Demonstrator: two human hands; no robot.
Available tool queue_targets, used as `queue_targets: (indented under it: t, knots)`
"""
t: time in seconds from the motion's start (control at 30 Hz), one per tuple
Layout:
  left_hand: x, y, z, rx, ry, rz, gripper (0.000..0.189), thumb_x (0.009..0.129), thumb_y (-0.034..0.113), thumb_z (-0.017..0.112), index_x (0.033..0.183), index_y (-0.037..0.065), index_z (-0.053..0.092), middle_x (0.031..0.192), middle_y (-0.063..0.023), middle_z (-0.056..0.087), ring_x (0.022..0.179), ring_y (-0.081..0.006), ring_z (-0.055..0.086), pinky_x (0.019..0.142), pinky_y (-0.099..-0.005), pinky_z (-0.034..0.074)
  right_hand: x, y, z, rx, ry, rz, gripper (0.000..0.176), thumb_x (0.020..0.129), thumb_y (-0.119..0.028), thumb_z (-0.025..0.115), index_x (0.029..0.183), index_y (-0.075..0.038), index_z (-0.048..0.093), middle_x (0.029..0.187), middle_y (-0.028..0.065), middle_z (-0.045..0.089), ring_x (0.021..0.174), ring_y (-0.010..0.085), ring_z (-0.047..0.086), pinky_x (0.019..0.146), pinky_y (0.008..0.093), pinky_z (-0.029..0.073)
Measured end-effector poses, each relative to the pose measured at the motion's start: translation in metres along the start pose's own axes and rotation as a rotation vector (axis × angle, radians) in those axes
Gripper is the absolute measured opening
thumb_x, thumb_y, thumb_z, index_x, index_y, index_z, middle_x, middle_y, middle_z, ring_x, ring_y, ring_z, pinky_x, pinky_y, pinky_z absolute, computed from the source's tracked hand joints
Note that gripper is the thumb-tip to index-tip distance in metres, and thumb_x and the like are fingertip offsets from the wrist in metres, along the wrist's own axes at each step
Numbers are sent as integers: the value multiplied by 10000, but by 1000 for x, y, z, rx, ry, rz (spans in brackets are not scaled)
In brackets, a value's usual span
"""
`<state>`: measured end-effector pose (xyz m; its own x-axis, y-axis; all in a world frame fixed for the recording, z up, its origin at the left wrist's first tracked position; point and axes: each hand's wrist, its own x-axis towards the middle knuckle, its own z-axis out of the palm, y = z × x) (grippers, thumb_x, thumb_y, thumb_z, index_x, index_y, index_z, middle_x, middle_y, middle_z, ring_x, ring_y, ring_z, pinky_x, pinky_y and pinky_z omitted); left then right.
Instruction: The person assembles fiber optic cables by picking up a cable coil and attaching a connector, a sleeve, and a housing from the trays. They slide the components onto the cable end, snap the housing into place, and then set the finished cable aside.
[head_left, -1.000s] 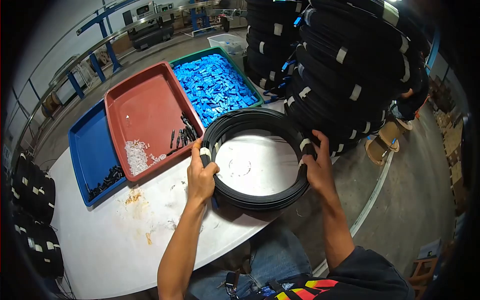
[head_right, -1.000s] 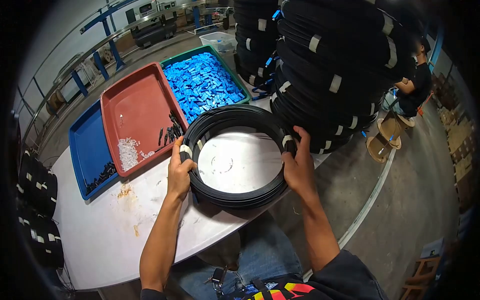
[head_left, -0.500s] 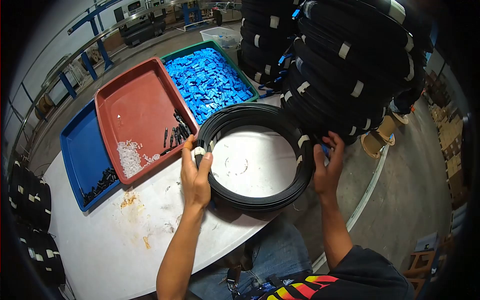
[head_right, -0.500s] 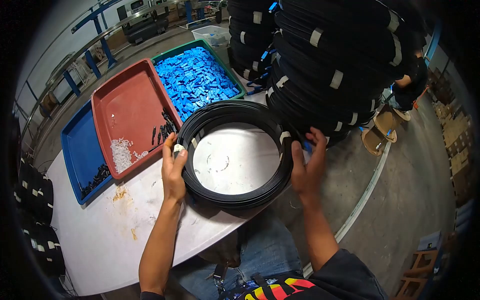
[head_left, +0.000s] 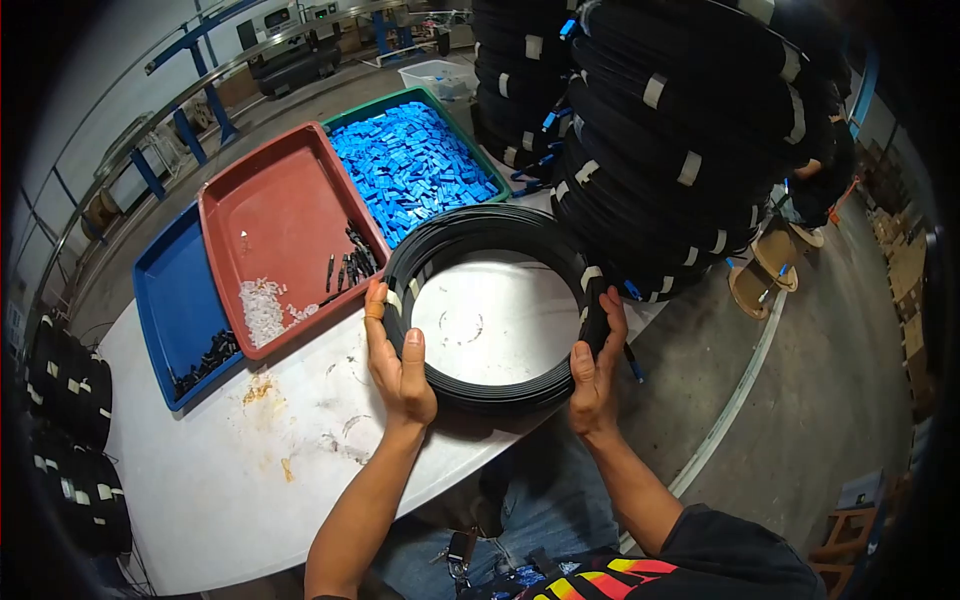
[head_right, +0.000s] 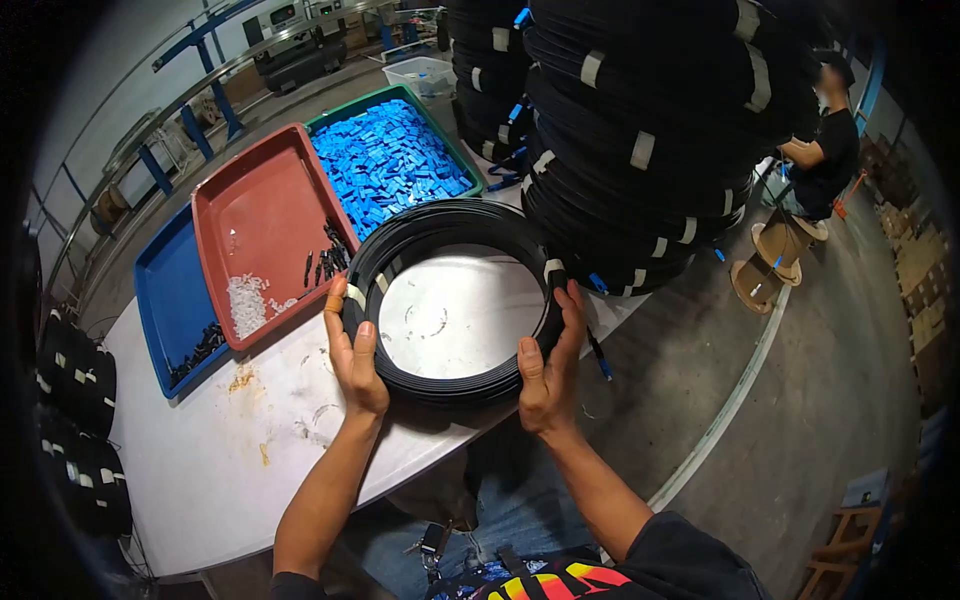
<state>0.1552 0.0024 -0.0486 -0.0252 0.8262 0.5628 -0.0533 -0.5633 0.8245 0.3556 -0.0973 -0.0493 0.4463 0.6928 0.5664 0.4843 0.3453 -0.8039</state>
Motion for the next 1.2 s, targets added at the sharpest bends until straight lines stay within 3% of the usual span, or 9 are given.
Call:
queue_targets:
  t: [0.03, 0.13, 0.3, 0.43, 0.47, 0.6, 0.8, 0.97, 1.2]
  knots:
    - [0, -2, -2, 36, -23, 11, 700, 955, 273, 498, 1537, -61, 300, 1528, -222, 403, 1426, -297, 385, 1207, -400, 247, 1, 2, 0, -24, -5, -11, 685, 986, -377, 495, 1495, 46, 317, 1611, 276, 226, 1501, 415, 218, 1228, 508, 153]
    - [2, -2, -3, 71, -8, 49, 658, 925, 245, 486, 1492, -71, 377, 1573, -288, 350, 1468, -381, 343, 1220, -444, 234, 2, 7, 0, -39, -25, -27, 733, 982, -431, 494, 1505, 44, 297, 1611, 259, 241, 1499, 408, 230, 1225, 503, 164]
    - [3, 31, -14, 171, 4, 30, 607, 1031, 316, 457, 1512, -42, 365, 1549, -250, 407, 1477, -362, 344, 1215, -427, 234, 0, 21, -14, -129, 27, -78, 745, 1037, -490, 442, 1570, -6, 251, 1616, 174, 272, 1513, 306, 237, 1224, 456, 172]
    - [-18, 66, -63, 103, 118, 20, 628, 1060, 360, 441, 1526, -50, 344, 1564, -243, 393, 1492, -350, 324, 1225, -415, 213, 20, -41, -13, 152, 110, -296, 646, 1041, -452, 475, 1479, 6, 350, 1514, 198, 440, 1382, 280, 431, 1139, 382, 295]
    - [-25, 76, -84, 134, 121, 39, 614, 1057, 337, 456, 1517, -55, 353, 1574, -240, 381, 1492, -338, 327, 1225, -419, 220, 24, -61, -4, 156, 104, -353, 573, 1027, -415, 456, 1413, 6, 408, 1468, 199, 462, 1262, 246, 504, 1021, 353, 365]
    - [-45, 129, -180, 222, 243, -10, 586, 1026, 274, 531, 1505, -29, 384, 1568, -195, 393, 1463, -317, 374, 1193, -434, 283, 10, -134, 59, 519, -371, -386, 382, 994, -268, 559, 1244, 17, 521, 1237, 181, 542, 1054, 209, 538, 926, 342, 423]
    - [-76, 211, -301, 362, 555, -68, 485, 980, 212, 603, 1409, 36, 461, 1446, -138, 487, 1250, -262, 527, 1055, -387, 419, -36, -213, 191, 971, -1198, 195, 215, 969, -128, 651, 1134, -11, 578, 1100, 84, 612, 998, 139, 582, 880, 288, 465]
    - [-71, 239, -374, 575, 674, -42, 448, 952, 267, 611, 1324, 31, 528, 1376, -116, 548, 1165, -210, 567, 1001, -361, 423, -70, -277, 306, 944, -1430, 315, 137, 981, -137, 648, 1066, -52, 583, 918, 33, 659, 787, 114, 627, 670, 275, 475]
    - [-17, 212, -465, 538, 743, -23, 401, 942, 195, 638, 1306, 50, 552, 1314, -72, 582, 1141, -182, 562, 1005, -333, 408, -87, -332, 456, 762, -1496, 552, 239, 957, -225, 652, 1081, -39, 570, 998, 96, 637, 816, 176, 619, 715, 331, 470]
